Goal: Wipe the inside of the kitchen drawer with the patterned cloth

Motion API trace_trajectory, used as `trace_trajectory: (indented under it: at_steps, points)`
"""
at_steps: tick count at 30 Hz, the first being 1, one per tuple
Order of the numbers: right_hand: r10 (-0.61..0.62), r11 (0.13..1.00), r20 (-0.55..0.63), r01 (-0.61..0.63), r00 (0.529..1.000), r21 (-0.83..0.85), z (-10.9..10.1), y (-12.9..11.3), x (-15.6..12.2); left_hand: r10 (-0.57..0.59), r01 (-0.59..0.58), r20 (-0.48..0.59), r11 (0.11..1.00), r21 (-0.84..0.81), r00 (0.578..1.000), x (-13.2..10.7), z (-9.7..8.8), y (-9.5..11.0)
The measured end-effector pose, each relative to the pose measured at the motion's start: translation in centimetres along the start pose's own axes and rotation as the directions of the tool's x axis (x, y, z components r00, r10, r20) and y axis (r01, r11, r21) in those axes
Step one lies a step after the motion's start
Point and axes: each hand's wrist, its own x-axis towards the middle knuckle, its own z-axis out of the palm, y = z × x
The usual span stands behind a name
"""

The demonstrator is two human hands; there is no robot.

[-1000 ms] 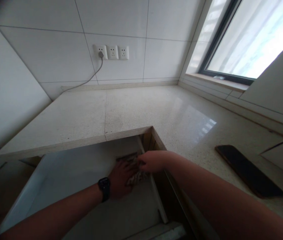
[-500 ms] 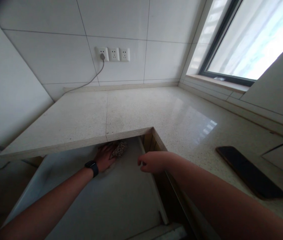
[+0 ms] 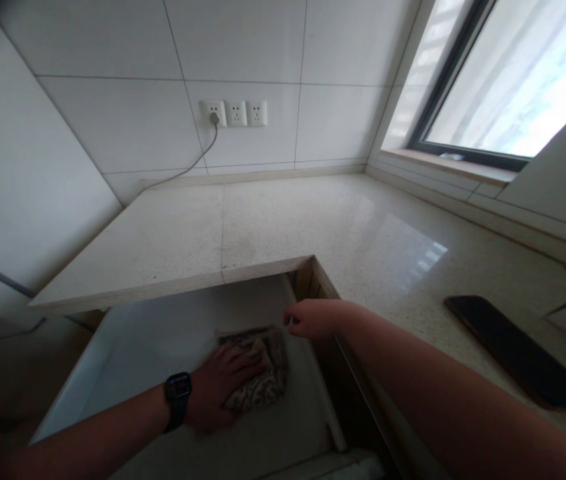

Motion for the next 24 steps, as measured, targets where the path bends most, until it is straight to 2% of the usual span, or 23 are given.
trace_trajectory:
  at_steps: [4,10,14,17,20,24]
  points:
    - [0.015,1.0,-0.028,-0.015,0.999,0.013,-0.3,0.7,0.6,-0.016,0.016,0.004,1.0,0.0,1.0,-1.6,-0.2,-0.5]
    - [0.026,0.997,-0.115,-0.017,0.993,0.08,-0.3,1.0,1.3,-0.004,0.006,-0.068,1.0,0.023,0.998,-3.5,0.4,-1.8]
    - [0.036,0.993,-0.18,-0.015,0.983,0.117,-0.3,1.3,1.6,0.024,-0.019,-0.08,0.998,0.067,0.996,-4.5,-0.6,-1.5]
    - [0.037,0.995,-0.207,-0.016,0.978,0.103,-0.2,1.6,1.9,-0.03,0.041,-0.091,0.992,0.121,0.995,-6.0,-2.5,0.3]
    - [0.029,0.996,-0.235,-0.009,0.971,0.086,0.0,2.2,2.4,-0.127,0.146,-0.133,0.979,0.145,0.983,-8.4,-4.5,3.0]
    - [0.012,0.998,-0.245,0.004,0.969,0.066,0.4,3.0,3.0,-0.172,0.184,-0.153,0.981,0.068,0.973,-12.2,-5.9,6.4]
